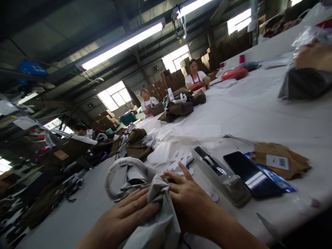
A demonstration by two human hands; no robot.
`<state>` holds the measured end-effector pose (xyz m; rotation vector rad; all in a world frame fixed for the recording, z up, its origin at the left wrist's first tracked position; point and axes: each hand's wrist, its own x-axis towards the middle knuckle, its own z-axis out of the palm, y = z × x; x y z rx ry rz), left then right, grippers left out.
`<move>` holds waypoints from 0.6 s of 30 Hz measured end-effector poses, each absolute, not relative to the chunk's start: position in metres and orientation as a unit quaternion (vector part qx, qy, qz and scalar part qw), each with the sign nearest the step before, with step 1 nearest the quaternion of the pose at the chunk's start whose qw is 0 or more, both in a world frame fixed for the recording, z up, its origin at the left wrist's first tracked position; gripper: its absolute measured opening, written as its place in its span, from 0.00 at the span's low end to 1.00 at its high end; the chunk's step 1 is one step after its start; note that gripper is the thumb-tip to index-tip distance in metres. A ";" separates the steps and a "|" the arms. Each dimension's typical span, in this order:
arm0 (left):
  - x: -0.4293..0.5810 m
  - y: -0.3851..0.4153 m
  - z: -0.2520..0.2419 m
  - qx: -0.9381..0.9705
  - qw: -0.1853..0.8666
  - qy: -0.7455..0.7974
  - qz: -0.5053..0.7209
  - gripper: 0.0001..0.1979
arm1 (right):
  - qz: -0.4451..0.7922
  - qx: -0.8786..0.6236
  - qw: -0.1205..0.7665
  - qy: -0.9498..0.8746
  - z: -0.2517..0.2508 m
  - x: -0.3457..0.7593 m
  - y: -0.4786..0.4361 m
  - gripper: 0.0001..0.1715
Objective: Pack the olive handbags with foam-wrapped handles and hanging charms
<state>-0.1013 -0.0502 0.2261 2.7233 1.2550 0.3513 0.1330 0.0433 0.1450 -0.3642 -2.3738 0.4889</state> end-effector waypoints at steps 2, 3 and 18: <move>-0.099 -0.044 0.232 0.913 0.068 0.399 0.055 0.27 | 0.172 -0.143 0.359 -0.906 0.141 0.132 0.046 0.18; -0.097 -0.039 0.234 0.911 0.075 0.405 0.024 0.28 | 0.166 -0.144 0.377 -0.900 0.137 0.131 0.047 0.17; -0.084 -0.012 0.194 0.810 0.043 0.560 -0.168 0.10 | 0.165 -0.148 0.579 -0.784 0.119 0.102 0.037 0.07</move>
